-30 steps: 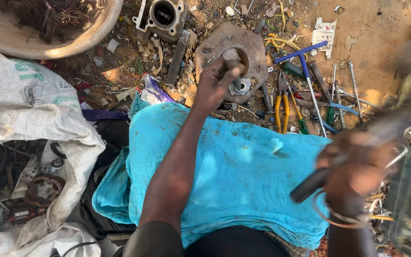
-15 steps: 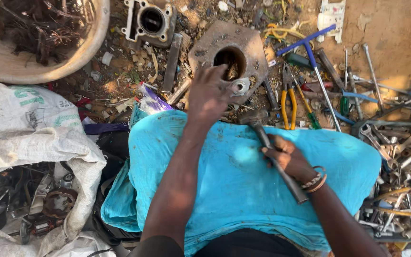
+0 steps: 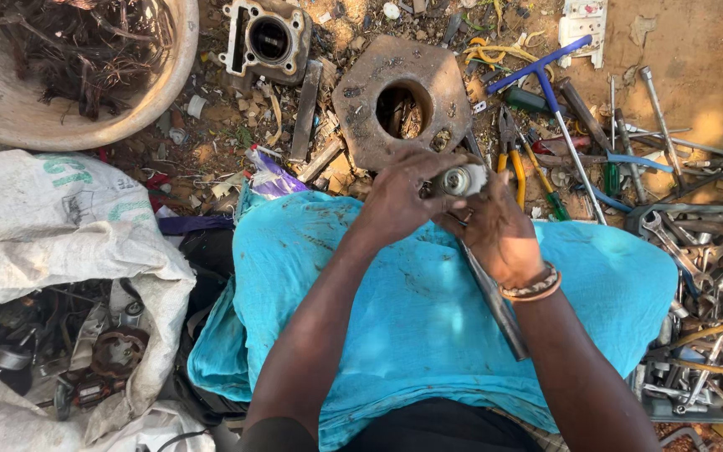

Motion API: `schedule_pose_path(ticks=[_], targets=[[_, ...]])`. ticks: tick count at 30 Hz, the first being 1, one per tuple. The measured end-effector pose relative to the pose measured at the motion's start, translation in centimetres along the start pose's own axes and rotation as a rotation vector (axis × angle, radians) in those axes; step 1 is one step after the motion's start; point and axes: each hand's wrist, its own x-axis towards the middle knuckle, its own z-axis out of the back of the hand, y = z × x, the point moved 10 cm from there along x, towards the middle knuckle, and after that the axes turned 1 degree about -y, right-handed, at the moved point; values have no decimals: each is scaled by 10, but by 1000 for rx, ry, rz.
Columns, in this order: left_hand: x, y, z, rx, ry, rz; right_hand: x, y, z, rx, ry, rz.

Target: The person sits on the ground and dismantles small engine and pump parts on a hexagonal stone block, hammering components to break them apart, pulling pieces out of the block's hole, and using pliers on a part at the end. They set disassembled pieces aside among scattered tools and scrap.

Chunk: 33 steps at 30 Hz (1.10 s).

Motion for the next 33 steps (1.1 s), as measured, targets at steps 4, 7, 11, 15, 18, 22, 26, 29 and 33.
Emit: schedule_pose_path(ticks=[4,7,11,15,18,22,26,29,33], targets=[[-16,-24,12,-51,18,22,-12,4,-22,54,10,1],[-25,-38,23,-87,-19,-8,-21,8,-32,49,-19,27],[-38,-53,37,-123,-71,-132,-27,7,-48,30,-16,51],[-49,-46,52,-230,-177,-123,-26,3,-64,69,6,36],[-55,-27,52,-469,-245,-21,-24,-1,-78,86,35,32],[-63,14,50,-942,-382,180,-23,-9,-96,128,113,0],[-118,53,124,-713,-754,174,-23,-16,-101,160,126,-34],[-229,99,200,-310,-1057,609,-23,-22,-101,203,137,-60],[-323,76,290,48,-1258,368,-21,-27,-104,180,146,-74]])
